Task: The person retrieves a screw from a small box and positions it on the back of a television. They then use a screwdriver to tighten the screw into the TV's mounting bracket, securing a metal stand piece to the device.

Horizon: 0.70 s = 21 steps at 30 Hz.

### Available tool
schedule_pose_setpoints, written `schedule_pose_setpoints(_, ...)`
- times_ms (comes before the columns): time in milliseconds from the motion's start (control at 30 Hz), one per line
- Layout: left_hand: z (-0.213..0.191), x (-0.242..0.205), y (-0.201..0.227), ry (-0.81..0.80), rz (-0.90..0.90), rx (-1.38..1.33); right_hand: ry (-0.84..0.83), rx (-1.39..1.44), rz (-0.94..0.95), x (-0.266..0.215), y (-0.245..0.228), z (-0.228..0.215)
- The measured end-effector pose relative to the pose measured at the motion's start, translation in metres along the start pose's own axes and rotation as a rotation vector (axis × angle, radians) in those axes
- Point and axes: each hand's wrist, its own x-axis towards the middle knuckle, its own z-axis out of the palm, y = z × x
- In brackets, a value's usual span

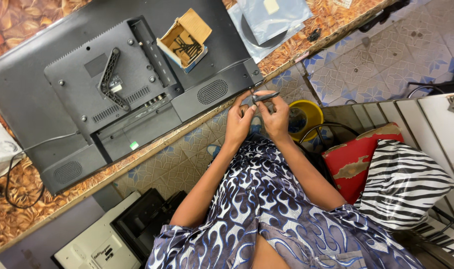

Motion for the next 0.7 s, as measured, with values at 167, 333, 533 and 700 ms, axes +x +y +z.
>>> schedule_pose_setpoints(167, 0.001, 0.000, 0.005, -0.030, -0.018, -0.003, 0.002, -0.008, -0.001, 0.000, -0.001, 0.000)
schedule_pose_setpoints(333, 0.000, 0.003, -0.013, -0.030, -0.036, -0.019, 0.005, -0.008, -0.014, 0.001, 0.005, 0.000)
schedule_pose_setpoints(533, 0.002, 0.005, 0.012, 0.034, -0.256, -0.392, -0.033, 0.039, -0.042, 0.005, 0.008, -0.004)
schedule_pose_setpoints(700, 0.003, 0.018, 0.007, 0.087, -0.415, -0.667, -0.083, 0.073, -0.073, 0.010, 0.007, -0.009)
